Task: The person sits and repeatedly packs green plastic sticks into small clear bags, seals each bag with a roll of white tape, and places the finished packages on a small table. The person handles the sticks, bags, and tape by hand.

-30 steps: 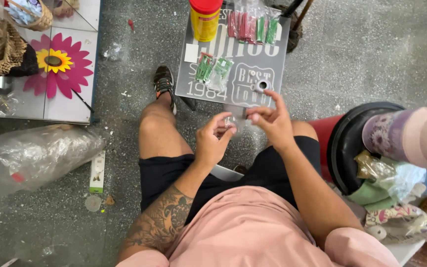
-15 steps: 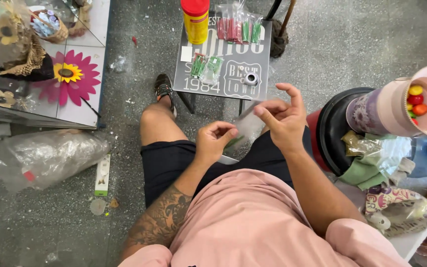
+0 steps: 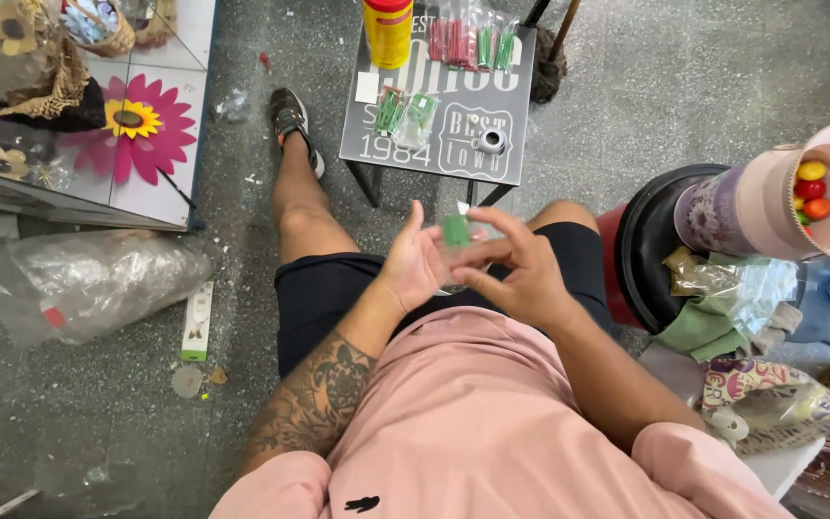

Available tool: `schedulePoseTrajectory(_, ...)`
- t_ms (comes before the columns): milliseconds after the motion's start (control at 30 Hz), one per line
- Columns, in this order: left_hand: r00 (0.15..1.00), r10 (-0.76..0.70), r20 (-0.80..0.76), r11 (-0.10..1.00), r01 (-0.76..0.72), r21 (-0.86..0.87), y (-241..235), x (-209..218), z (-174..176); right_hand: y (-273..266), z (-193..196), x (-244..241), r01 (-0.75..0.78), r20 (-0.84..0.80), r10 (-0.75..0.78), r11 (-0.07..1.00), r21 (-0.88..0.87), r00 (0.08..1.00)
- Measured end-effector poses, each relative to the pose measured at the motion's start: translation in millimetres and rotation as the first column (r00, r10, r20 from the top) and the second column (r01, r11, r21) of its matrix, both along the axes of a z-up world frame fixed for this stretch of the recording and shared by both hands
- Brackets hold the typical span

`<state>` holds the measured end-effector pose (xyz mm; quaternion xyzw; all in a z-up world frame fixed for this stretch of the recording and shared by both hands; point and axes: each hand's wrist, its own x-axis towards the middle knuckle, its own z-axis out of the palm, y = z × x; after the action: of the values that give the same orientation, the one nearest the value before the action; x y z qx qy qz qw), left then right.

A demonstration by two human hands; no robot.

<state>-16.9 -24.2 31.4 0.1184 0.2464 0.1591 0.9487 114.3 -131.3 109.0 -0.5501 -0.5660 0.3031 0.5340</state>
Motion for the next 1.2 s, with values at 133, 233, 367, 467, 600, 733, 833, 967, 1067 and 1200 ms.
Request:
schedulePoseTrajectory(133, 0.992, 0.089, -0.085, 0.995, -0.092, -0.034, 7, -1, -7, -7, -7, -2, -0.024, 0.003, 0.024, 0.998, -0.054, 1.000)
schedulePoseTrajectory(233, 0.977, 0.210, -0.022, 0.973, -0.207, 0.100, 1, -4, 17, -10, -9, -1, 0.025, 0.063, -0.024, 1.000, -0.017, 0.998)
schedulePoseTrajectory(367, 0.975, 0.220, 0.030, 0.942, -0.220, 0.252, -6, 3, 26, -10, -10, 5, 0.166, 0.213, -0.171, 0.985, 0.041, 0.962)
schedulePoseTrajectory(467, 0.982, 0.188, 0.032, 0.930, -0.188, 0.316, -15, 7, 23, -8, -10, 8, 0.209, 0.309, -0.224, 0.975, 0.081, 0.925)
schedulePoseTrajectory(600, 0.989, 0.151, 0.005, 0.930, -0.144, 0.338, -20, 4, 14, -4, -7, 8, 0.245, 0.253, -0.280, 0.956, 0.163, 0.926)
schedulePoseTrajectory(733, 0.967, 0.238, 0.091, 0.895, -0.255, 0.365, -35, 8, 26, 0, -11, -1, 0.227, 0.122, -0.253, 0.954, 0.196, 0.960)
schedulePoseTrajectory(833, 0.961, 0.248, 0.120, 0.837, -0.275, 0.472, -37, 13, 11, 1, -10, -3, 0.239, 0.193, -0.287, 0.941, 0.240, 0.938)
schedulePoseTrajectory(967, 0.951, 0.272, 0.149, 0.892, -0.307, 0.331, -39, 19, 2, -1, -19, 3, 0.303, 0.332, -0.400, 0.902, 0.307, 0.854)
schedulePoseTrajectory(1067, 0.946, 0.290, 0.144, 0.905, -0.320, 0.280, -44, 16, 11, -4, -16, 7, 0.310, 0.415, -0.434, 0.890, 0.334, 0.799)
schedulePoseTrajectory(1200, 0.945, 0.306, 0.113, 0.906, -0.326, 0.272, -40, 15, 4, 2, 3, 20, 0.299, 0.440, -0.472, 0.864, 0.406, 0.764)
